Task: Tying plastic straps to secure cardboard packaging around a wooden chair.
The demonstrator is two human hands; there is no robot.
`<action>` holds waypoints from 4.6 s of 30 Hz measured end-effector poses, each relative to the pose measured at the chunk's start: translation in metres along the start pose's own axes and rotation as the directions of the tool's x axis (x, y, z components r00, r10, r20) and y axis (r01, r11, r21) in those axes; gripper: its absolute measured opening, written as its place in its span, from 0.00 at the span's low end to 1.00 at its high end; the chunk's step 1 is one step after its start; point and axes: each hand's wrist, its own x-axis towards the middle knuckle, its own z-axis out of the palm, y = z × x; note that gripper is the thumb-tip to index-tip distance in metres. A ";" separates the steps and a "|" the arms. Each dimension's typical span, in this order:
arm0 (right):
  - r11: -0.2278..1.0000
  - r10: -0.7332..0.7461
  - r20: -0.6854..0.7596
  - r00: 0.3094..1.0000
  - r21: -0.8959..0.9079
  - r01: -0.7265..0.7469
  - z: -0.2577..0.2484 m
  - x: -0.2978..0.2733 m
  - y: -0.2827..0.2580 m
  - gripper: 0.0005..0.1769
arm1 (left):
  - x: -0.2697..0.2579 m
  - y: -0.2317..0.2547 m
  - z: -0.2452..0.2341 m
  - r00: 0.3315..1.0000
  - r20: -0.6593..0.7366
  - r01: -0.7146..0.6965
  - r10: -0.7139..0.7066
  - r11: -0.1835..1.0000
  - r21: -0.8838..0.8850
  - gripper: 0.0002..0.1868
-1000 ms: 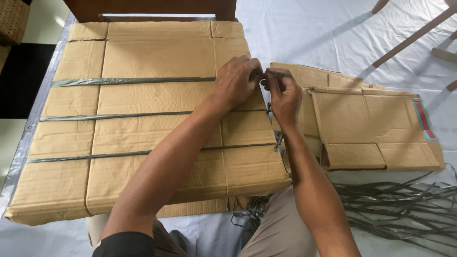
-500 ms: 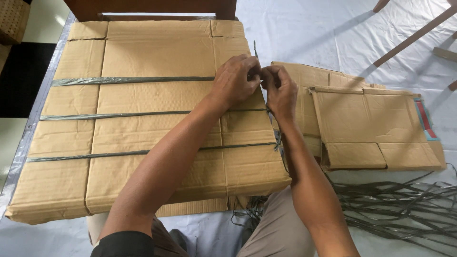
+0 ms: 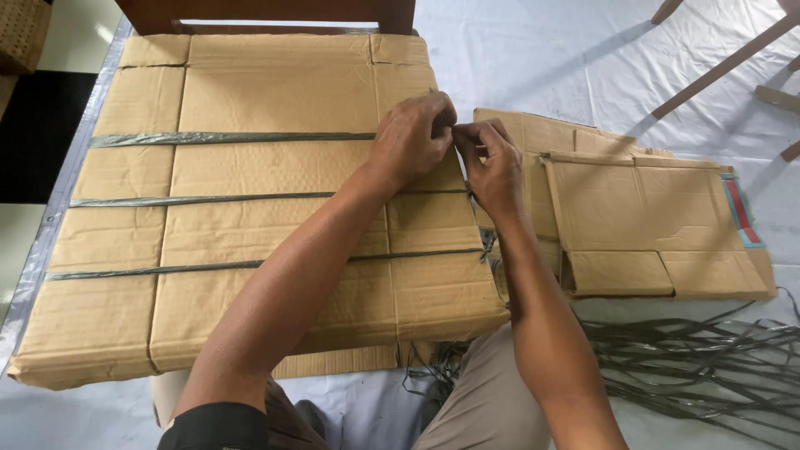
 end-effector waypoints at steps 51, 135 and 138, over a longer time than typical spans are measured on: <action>0.698 0.523 0.223 0.823 0.442 -0.564 -0.022 -0.020 0.004 0.11 | 0.004 -0.015 0.010 0.992 -0.005 -0.118 0.124 0.952 0.282 0.09; 0.433 0.869 0.479 0.128 -0.607 -0.667 -0.009 -0.467 0.065 0.35 | -0.399 -0.047 0.248 0.669 0.722 0.161 -0.177 0.983 0.092 0.15; 0.431 0.889 0.408 0.208 -0.593 -0.680 -0.006 -0.495 0.109 0.31 | -0.399 -0.043 0.242 0.643 0.740 0.186 -0.199 0.977 0.101 0.14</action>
